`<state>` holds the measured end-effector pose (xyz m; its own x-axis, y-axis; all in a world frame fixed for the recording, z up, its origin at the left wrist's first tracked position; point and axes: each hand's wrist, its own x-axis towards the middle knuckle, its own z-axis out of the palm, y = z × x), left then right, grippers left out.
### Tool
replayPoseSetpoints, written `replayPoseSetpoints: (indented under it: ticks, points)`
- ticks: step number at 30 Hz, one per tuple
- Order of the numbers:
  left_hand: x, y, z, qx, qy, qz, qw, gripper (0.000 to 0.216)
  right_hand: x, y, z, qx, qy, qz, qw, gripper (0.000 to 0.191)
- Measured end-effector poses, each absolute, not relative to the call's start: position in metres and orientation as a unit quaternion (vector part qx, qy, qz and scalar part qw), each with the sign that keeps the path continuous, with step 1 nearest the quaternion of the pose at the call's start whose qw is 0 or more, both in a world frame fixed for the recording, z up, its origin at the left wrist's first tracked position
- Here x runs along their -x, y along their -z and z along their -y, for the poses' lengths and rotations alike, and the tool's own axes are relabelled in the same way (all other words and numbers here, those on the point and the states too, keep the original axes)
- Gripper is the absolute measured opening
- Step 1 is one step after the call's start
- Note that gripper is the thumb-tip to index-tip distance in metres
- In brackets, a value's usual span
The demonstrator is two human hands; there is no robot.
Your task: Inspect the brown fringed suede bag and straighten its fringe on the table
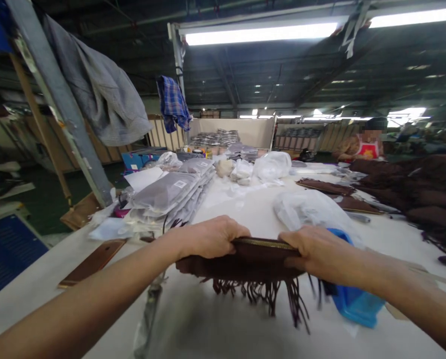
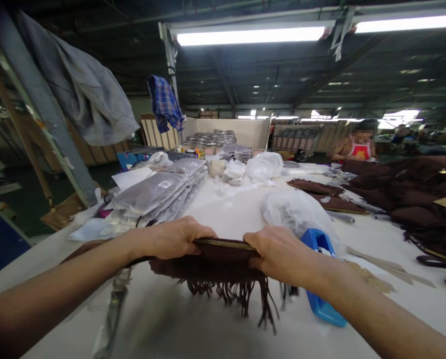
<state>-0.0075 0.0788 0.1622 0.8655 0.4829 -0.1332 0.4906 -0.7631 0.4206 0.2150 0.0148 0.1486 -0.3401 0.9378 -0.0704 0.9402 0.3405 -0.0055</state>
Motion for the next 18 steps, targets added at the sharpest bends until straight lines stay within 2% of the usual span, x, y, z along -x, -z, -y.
replayPoseSetpoints:
  ticks: [1, 5, 12, 14, 18]
  points:
    - [0.011, -0.164, -0.079, -0.944, 0.031, -0.264, 0.197, 0.026, -0.216, -0.149, -0.013, -0.577, 0.059, -0.814, 0.022, 0.002]
    - [0.034, -0.147, -0.079, -0.939, 0.083, -0.320, 0.091, 0.027, -0.226, -0.141, -0.007, -0.573, 0.176, -0.800, -0.040, 0.019]
    - [0.048, -0.094, -0.079, -0.904, 0.064, -0.407, 0.116, 0.009, -0.256, -0.129, -0.011, -0.586, 0.304, -0.748, -0.065, 0.022]
    - [0.043, -0.097, -0.085, -0.904, 0.072, -0.411, 0.094, 0.005, -0.260, -0.131, -0.016, -0.585, 0.302, -0.750, -0.062, 0.024]
    - [0.035, -0.132, -0.106, -0.903, 0.069, -0.425, 0.003, 0.006, -0.267, -0.140, -0.034, -0.589, 0.205, -0.778, -0.073, 0.019]
